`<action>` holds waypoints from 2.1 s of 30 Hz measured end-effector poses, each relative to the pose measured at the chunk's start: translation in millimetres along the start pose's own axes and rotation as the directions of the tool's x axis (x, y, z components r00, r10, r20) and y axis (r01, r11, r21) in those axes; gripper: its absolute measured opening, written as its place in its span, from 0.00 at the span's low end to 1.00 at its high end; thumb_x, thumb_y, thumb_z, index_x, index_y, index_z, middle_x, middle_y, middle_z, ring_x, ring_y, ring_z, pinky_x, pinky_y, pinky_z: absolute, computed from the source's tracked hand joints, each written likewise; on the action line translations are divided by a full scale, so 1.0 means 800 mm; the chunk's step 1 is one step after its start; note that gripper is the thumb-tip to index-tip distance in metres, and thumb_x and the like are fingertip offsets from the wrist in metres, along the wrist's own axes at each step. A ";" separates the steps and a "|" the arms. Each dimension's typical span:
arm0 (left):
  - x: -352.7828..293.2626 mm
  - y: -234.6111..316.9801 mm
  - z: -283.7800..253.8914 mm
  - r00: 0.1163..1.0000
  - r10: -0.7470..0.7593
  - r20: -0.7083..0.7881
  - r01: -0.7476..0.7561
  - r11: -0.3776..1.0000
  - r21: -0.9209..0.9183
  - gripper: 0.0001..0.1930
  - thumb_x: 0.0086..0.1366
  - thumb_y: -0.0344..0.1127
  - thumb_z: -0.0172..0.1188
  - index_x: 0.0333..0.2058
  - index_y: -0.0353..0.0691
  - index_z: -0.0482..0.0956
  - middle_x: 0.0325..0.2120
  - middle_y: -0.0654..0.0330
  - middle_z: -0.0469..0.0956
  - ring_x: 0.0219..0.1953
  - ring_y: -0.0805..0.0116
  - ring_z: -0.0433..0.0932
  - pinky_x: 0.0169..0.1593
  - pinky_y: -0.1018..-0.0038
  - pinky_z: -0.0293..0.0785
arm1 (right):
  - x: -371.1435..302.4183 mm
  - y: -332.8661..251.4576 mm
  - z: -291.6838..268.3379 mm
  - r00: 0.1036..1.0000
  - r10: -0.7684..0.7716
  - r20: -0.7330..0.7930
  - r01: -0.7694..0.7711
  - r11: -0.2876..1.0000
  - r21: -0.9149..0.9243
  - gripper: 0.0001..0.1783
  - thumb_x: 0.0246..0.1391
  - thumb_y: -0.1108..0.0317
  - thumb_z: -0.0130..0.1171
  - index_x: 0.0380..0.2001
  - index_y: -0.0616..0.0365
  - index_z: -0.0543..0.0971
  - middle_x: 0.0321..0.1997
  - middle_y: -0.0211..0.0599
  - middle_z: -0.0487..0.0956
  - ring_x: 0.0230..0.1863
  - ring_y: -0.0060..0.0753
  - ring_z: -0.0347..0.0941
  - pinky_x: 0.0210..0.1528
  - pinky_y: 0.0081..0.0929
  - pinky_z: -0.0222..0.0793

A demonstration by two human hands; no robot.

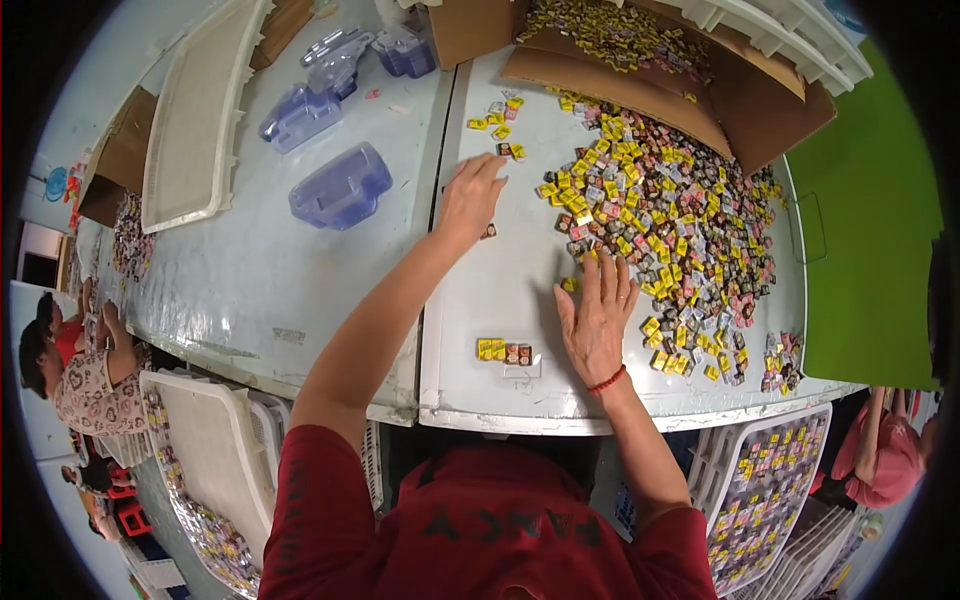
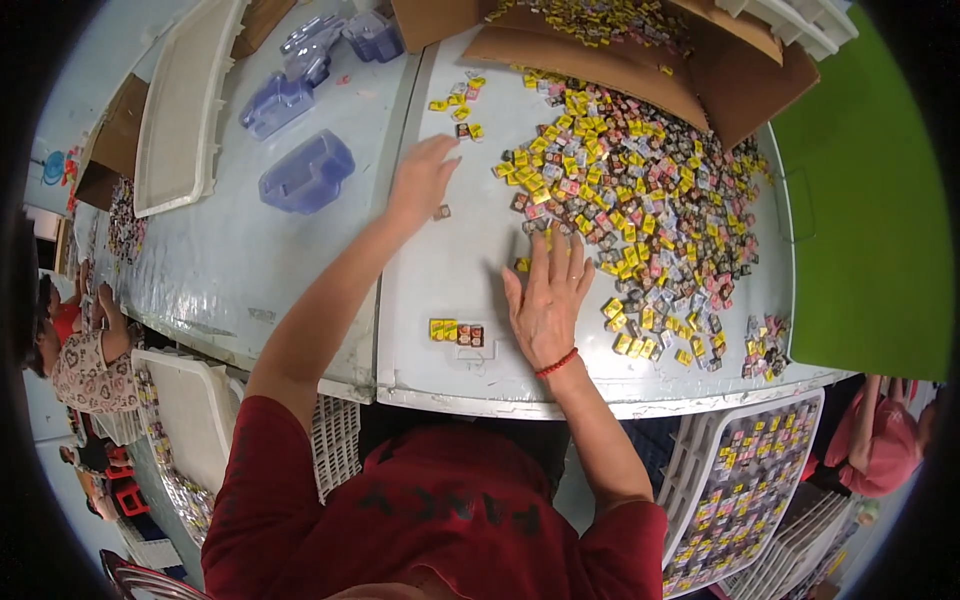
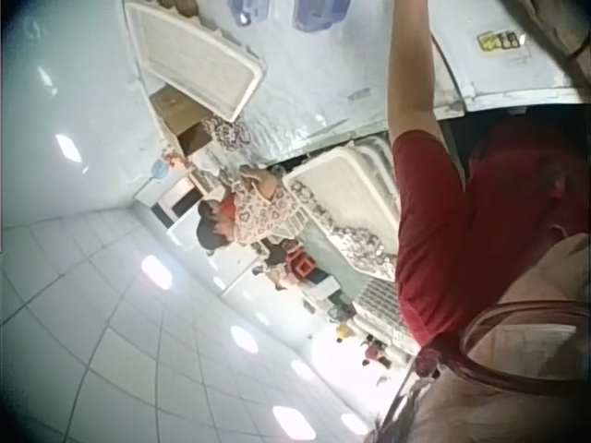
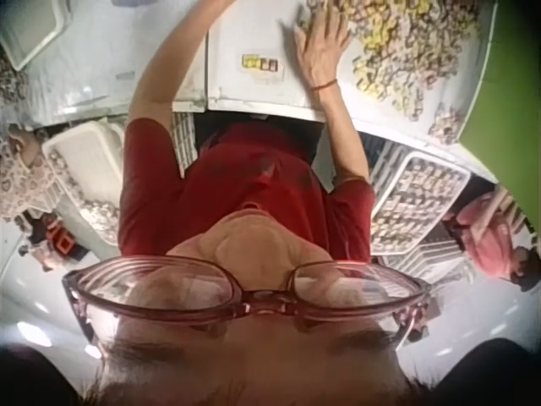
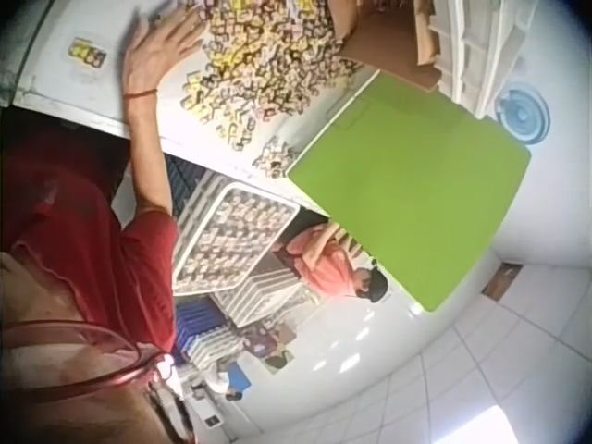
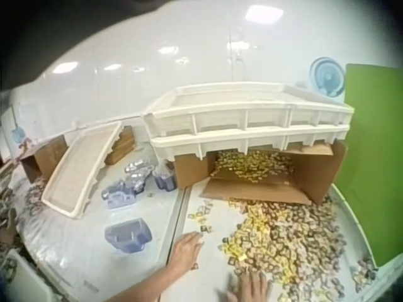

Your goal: Sorting and arranging small square toy components on a work surface and placing them into containers.

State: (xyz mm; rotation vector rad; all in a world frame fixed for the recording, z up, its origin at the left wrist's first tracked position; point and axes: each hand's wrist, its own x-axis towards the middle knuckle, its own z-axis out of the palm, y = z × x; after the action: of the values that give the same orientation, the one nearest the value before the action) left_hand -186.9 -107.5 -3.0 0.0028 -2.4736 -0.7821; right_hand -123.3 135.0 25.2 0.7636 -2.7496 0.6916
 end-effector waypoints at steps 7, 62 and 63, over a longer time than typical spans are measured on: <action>0.053 -0.042 0.034 0.974 0.221 0.055 -0.227 0.959 0.170 0.14 0.53 0.29 0.64 0.40 0.37 0.78 0.42 0.57 0.77 0.50 0.56 0.71 0.51 0.63 0.70 | -0.002 -0.002 0.008 0.999 0.001 0.052 -0.004 0.998 0.056 0.30 0.58 0.59 0.55 0.59 0.60 0.64 0.64 0.50 0.60 0.67 0.59 0.49 0.65 0.59 0.42; 0.010 -0.014 -0.026 0.918 0.010 0.396 -0.025 0.999 0.033 0.18 0.54 0.28 0.63 0.45 0.42 0.78 0.38 0.54 0.78 0.50 0.56 0.71 0.55 0.65 0.68 | 0.183 0.014 0.058 0.927 -0.251 0.280 0.308 0.934 -0.183 0.14 0.51 0.55 0.60 0.36 0.51 0.80 0.40 0.35 0.79 0.48 0.41 0.71 0.53 0.43 0.57; 0.017 -0.011 -0.027 0.917 0.010 0.399 -0.024 0.999 0.032 0.18 0.54 0.28 0.63 0.45 0.42 0.78 0.38 0.54 0.78 0.50 0.56 0.71 0.55 0.65 0.68 | 0.186 0.013 0.059 0.925 -0.231 0.303 0.305 0.924 -0.229 0.13 0.51 0.56 0.61 0.36 0.51 0.80 0.40 0.35 0.79 0.49 0.41 0.71 0.54 0.44 0.57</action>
State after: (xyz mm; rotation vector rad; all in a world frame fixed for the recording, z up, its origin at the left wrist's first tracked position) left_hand -189.4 -128.5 13.9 -0.1828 -2.8673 -0.7941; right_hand -258.1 55.0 26.8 1.2184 -2.8037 0.1547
